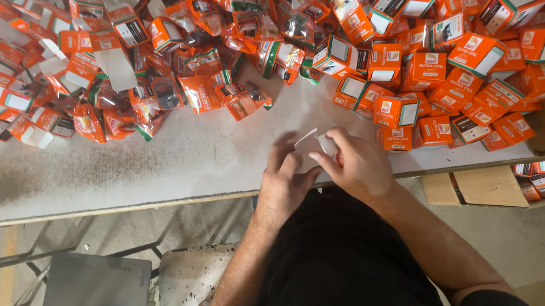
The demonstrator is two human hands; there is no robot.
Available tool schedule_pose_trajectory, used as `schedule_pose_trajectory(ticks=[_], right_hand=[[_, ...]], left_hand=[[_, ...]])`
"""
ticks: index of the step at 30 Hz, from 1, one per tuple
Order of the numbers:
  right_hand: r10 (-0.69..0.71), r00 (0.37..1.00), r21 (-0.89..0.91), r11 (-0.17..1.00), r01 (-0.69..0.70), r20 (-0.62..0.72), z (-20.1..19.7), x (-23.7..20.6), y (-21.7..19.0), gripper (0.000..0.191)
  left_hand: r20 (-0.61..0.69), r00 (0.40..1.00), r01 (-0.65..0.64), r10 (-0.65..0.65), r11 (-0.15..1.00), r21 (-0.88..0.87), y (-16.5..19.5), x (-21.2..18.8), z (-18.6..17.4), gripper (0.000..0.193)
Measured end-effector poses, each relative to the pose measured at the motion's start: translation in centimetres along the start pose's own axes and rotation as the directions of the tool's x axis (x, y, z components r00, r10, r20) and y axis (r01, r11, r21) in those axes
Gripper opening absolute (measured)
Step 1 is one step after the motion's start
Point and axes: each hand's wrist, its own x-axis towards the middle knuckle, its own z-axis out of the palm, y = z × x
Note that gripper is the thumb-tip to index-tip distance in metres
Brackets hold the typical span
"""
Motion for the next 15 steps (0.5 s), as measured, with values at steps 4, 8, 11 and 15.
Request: schedule_pose_trajectory(ticks=[4,8,11,15], right_hand=[[-0.206,0.958,0.355,0.896,0.267,-0.198,-1.8,-1.6,-0.6,0.047],[-0.325,0.886,0.205,0.892,0.403,-0.330,0.1,-2.2,-0.2,0.040],[-0.499,0.778,0.097,0.815,0.571,-0.383,2.4,-0.5,1.5,0.035],[-0.459,0.865,0.100,0.869,0.484,-0.200,2.8,-0.7,2.6,0.025]], left_hand=[[0.139,0.978,0.175,-0.154,0.973,-0.153,-1.2,0.5,0.1,0.052],[0.134,0.979,0.169,-0.154,0.980,-0.106,-1.7,0.1,0.3,0.066],[0.106,0.987,0.136,-0.124,0.984,-0.113,-1.9,0.0,0.6,0.075],[0.047,0.997,0.063,-0.058,0.991,-0.117,-1.8,-0.1,0.9,0.081]])
